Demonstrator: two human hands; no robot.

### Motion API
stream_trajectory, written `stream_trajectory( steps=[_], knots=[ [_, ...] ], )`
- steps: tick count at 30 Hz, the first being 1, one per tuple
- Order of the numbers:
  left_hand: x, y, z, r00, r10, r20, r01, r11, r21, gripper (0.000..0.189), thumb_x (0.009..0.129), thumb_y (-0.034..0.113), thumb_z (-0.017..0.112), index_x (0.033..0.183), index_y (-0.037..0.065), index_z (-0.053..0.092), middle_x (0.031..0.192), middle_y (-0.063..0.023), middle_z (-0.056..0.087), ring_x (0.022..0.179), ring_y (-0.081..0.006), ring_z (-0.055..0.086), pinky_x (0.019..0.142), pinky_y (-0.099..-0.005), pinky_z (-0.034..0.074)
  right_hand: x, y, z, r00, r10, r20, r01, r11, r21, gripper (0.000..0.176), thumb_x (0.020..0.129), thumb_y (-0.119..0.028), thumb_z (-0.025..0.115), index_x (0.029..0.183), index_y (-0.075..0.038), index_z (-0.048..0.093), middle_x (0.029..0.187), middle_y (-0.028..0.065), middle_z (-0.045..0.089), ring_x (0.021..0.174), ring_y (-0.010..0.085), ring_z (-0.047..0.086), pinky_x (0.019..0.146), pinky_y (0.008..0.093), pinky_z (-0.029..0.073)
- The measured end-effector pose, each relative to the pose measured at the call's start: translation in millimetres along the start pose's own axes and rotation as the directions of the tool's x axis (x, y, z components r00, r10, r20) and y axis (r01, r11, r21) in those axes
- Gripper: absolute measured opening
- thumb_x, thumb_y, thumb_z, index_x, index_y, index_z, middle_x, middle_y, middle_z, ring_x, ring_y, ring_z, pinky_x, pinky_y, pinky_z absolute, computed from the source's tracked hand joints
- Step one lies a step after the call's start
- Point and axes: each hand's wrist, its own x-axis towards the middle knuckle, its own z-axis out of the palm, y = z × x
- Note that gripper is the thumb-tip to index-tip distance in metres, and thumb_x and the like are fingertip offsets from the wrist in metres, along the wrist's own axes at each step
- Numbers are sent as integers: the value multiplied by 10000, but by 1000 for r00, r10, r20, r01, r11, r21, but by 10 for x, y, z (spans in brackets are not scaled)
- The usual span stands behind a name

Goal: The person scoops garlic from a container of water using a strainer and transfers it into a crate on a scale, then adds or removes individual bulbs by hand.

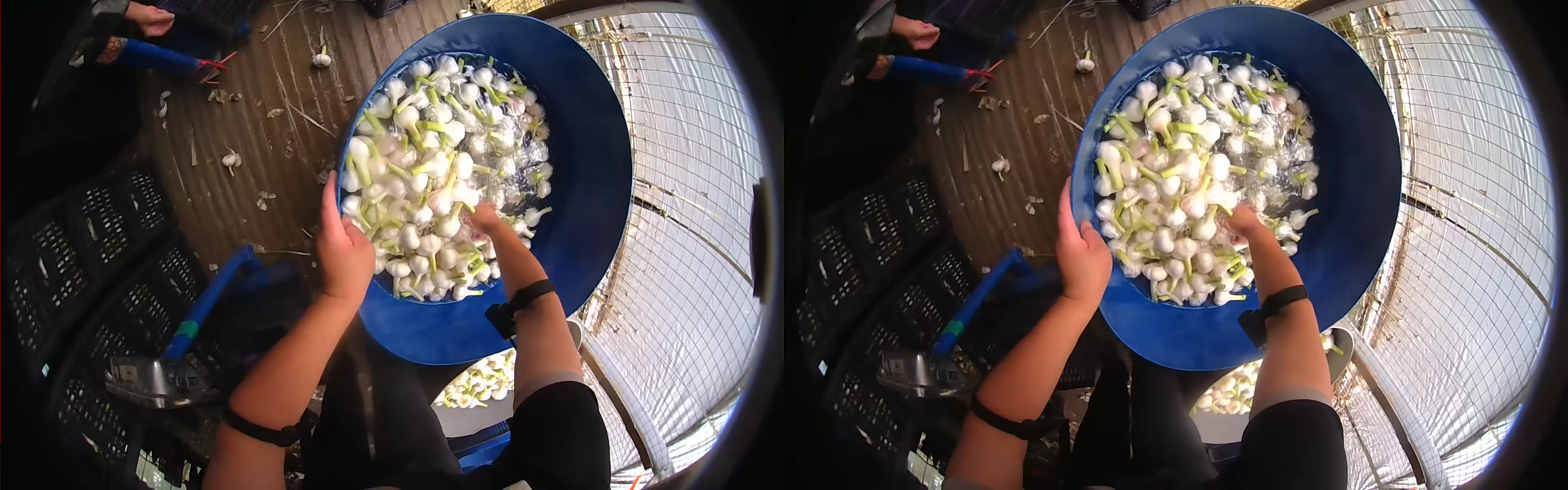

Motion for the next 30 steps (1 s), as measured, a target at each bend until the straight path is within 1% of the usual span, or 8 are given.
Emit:
stream_trajectory(
  steps=[2,4,10,13,20,22,23,30],
  knots=[
    [5,-19,-35,998,-46,43,48,999,-25,641,809,-68,402,1417,123,336,1111,-275,595,974,-438,596,805,-433,494,300,142,404,881,-336,334,463,759,-458,145,701,-130,610,758,-14,678,795,197,667,743,346,659,690,410,538],
    [9,-105,-57,998,-16,53,16,1000,-8,640,809,-64,403,1417,124,336,1128,-271,589,983,-434,595,805,-429,496,238,-47,640,810,-251,530,529,701,-478,173,754,-168,562,763,-51,689,783,187,666,747,368,650,688,423,527],
    [21,-167,-73,999,12,40,-13,1000,8,622,805,-48,406,1404,112,355,1204,-252,562,1056,-432,569,862,-442,485,-249,-214,666,905,-267,332,268,962,42,344,898,-328,474,1117,-71,539,992,184,641,662,339,631,532,428,499],
    [8,-170,-85,998,14,56,-12,1000,-23,601,803,-38,409,1390,81,363,1219,-257,553,1073,-435,562,883,-444,480,-628,-390,622,948,-246,202,-93,395,914,228,933,-273,540,1086,-105,525,810,56,547,512,147,498,337,274,330],
    [-53,12,-134,996,71,-62,-78,990,-122,596,788,-14,464,1372,87,404,1323,-215,494,1193,-405,497,991,-468,410,-1101,-336,283,975,-140,172,-78,506,859,164,923,-231,495,1039,-119,464,634,54,479,383,174,414,347,311,322],
    [-133,143,-256,899,436,-46,-394,849,351,597,769,10,523,1349,133,457,1380,-158,453,1277,-360,435,1064,-539,295,-1257,-336,221,989,-81,127,-83,414,906,191,888,-173,521,1052,-82,486,720,78,530,366,187,403,335,298,330],
    [-228,170,-247,874,484,38,-475,837,271,586,755,51,564,1326,163,494,1392,-131,443,1317,-327,398,1082,-591,214,-1330,-312,176,985,-71,159,-118,400,909,193,883,-165,521,1060,-98,486,713,72,523,376,184,411,334,296,331],
    [-846,391,175,942,276,191,-298,950,95,641,752,296,700,1349,207,484,1469,-129,326,1324,-443,318,1010,-610,305,-2025,-258,149,981,-116,153,-95,402,911,328,975,-467,414,1163,-202,462,753,35,561,391,162,425,352,274,354]
  ],
)
